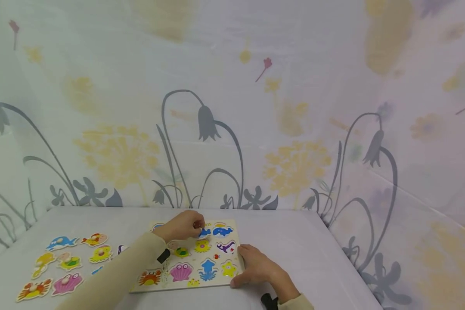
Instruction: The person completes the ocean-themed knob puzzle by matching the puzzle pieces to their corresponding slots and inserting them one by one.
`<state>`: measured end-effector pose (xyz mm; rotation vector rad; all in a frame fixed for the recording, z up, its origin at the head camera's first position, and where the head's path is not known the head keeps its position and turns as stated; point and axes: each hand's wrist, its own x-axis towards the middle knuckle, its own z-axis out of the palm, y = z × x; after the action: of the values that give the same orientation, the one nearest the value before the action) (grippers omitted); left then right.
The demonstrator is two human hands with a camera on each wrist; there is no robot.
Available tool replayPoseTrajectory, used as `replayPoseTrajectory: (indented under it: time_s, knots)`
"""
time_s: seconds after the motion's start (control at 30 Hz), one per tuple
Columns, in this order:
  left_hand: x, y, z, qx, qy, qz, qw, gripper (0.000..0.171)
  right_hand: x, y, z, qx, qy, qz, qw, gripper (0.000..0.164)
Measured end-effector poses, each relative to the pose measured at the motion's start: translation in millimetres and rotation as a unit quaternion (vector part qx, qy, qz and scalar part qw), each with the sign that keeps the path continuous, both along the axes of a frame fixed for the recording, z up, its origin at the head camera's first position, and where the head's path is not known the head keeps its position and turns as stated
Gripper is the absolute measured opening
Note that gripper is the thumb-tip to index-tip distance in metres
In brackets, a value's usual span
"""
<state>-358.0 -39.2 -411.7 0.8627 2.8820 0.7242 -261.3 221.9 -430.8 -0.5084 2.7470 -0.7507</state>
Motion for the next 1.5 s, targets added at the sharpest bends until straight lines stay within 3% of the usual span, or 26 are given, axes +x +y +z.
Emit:
replayPoseTrajectory:
  time_s: [0.27, 0.57, 0.7, 0.87, 1.1, 1.23, 1.5]
  knots:
    - [-6.7, 28, -3.9, 0.014, -0.008, -0.007, 0.9999, 0.006, 1.0, 2, 0.0, 0.006, 0.013, 0.011, 1.0, 0.097]
    - [-16.3, 42, -14.2, 0.021, -0.014, -0.015, 0.9996, 0.006, 1.2, 1, 1.0, 0.006, 0.014, 0.021, 1.0, 0.098]
    - [-20.5, 47, -19.9, 0.008, -0.033, 0.007, 0.9994, 0.005, 1.1, 1, 1.2, 0.004, 0.005, 0.016, 1.0, 0.099]
    - [-17.6, 52, -15.2, -0.003, -0.052, 0.028, 0.9982, 0.005, 0.3, 1, 1.7, 0.007, 0.002, 0.015, 1.0, 0.099]
    - [-16.7, 56, -8.2, -0.021, -0.037, 0.015, 0.999, 0.003, -0.5, 2, 1.7, 0.013, 0.009, 0.018, 1.0, 0.098]
    - [-18.4, 61, -8.5, -0.027, -0.025, 0.005, 0.9993, 0.003, 0.1, 1, 1.5, 0.008, 0.002, 0.013, 1.0, 0.099]
    - [-25.1, 71, -12.7, -0.037, -0.026, 0.014, 0.9989, 0.005, 2.2, 0, 4.2, 0.012, 0.01, 0.015, 1.0, 0.098]
